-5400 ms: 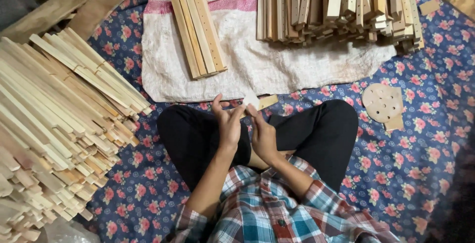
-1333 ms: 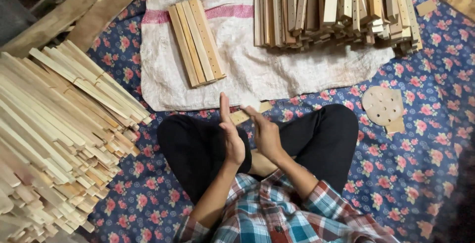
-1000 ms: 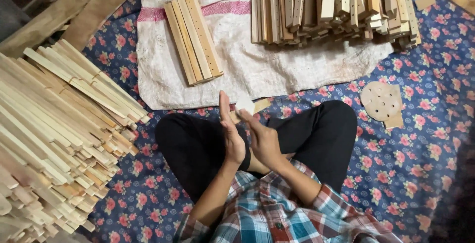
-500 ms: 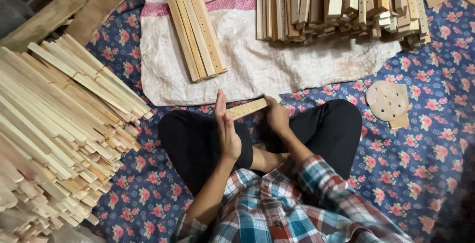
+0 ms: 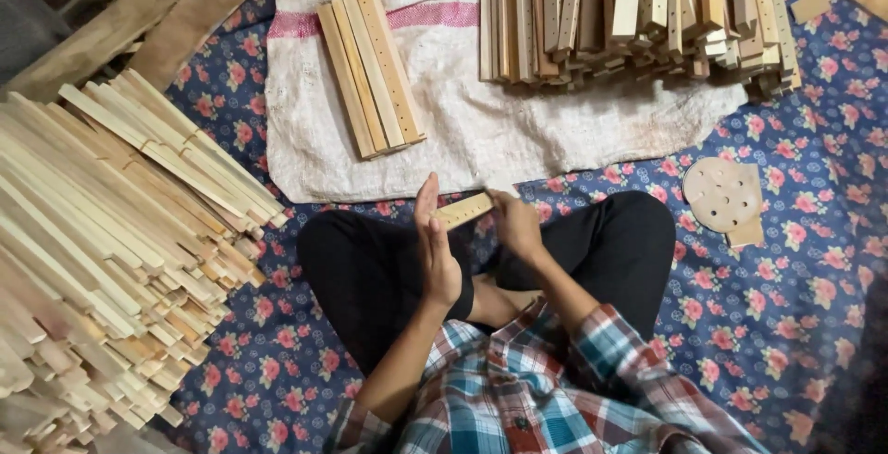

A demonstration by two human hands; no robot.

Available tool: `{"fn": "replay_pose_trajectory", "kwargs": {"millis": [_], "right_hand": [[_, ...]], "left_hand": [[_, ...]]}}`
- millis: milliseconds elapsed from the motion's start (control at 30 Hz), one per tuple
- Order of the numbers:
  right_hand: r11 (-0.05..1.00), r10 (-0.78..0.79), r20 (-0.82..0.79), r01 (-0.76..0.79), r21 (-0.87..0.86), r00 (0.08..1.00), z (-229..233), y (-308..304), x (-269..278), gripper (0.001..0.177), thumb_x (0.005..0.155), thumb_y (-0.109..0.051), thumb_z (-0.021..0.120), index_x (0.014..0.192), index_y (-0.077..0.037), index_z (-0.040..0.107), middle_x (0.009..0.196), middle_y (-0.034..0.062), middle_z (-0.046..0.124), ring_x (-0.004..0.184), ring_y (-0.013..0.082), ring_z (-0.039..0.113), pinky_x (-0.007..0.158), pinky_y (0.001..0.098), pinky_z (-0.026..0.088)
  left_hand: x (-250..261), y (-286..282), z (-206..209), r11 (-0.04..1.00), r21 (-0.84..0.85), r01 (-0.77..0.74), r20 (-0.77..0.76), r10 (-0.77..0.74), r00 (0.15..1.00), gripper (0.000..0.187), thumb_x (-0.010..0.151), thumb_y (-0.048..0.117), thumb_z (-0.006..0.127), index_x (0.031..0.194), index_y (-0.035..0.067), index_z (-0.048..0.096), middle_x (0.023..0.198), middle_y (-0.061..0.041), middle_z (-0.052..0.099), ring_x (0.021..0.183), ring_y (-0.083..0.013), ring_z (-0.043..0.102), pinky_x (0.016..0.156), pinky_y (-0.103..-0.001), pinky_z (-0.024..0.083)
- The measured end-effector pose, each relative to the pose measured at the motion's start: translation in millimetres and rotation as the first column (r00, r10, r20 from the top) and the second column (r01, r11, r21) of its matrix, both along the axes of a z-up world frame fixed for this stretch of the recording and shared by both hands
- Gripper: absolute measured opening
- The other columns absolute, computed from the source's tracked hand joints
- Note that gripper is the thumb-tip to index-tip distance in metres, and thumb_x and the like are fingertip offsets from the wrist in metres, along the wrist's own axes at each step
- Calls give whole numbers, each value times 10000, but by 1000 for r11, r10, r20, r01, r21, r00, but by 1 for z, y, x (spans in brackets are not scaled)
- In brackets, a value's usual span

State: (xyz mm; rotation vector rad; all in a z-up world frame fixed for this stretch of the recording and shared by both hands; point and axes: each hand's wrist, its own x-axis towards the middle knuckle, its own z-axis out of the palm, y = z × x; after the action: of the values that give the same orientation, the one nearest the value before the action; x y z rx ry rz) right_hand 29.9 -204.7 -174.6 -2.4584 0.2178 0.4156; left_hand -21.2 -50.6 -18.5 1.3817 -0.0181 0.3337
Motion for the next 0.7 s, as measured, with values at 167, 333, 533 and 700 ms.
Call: {"fn": "replay_pose_trajectory", "kwargs": {"millis": [167, 333, 533, 700], "right_hand": [[960, 18, 301, -101, 262, 954, 195, 59, -70, 363, 995, -163, 532, 1323, -235, 670, 1020, 154, 773, 981, 411, 698, 791, 540, 559], [993, -18, 229, -10, 120, 973, 57, 16, -24, 342, 1057, -227, 462, 1332, -216, 665, 956, 242, 749, 962, 490, 681, 855, 605, 527], [997, 62, 195, -70, 32, 979, 197, 43, -61, 233, 1028, -368, 503, 1093, -305, 717, 808, 116, 761, 892, 407, 711, 773, 552, 551], [995, 89, 211, -97, 30, 973, 139, 29, -47, 255, 1043, -265, 488, 1121, -136, 694, 858, 225, 746, 894, 475, 703, 787, 597, 536]], "left_hand": [[-6, -11, 1, 999, 50, 7, -21, -6, 1000, 649, 1098, 468, 153, 1572, 33, 238, 1639, -211, 227, 1529, -360, 175, 1248, -465, 129], [-13, -15, -2, 1000, 13, 16, 19, -17, 1000, 619, 1108, 438, 160, 1576, 39, 232, 1664, -199, 174, 1535, -360, 169, 1256, -480, 113], [-13, -24, -4, 999, 29, 13, 23, -14, 1000, 640, 1098, 468, 169, 1583, 52, 199, 1654, -209, 192, 1528, -364, 188, 1251, -487, 97], [-12, -26, -5, 1000, 10, -7, 21, 7, 1000, 610, 1112, 449, 160, 1560, 42, 232, 1645, -230, 188, 1519, -408, 199, 1247, -525, 96]]}}
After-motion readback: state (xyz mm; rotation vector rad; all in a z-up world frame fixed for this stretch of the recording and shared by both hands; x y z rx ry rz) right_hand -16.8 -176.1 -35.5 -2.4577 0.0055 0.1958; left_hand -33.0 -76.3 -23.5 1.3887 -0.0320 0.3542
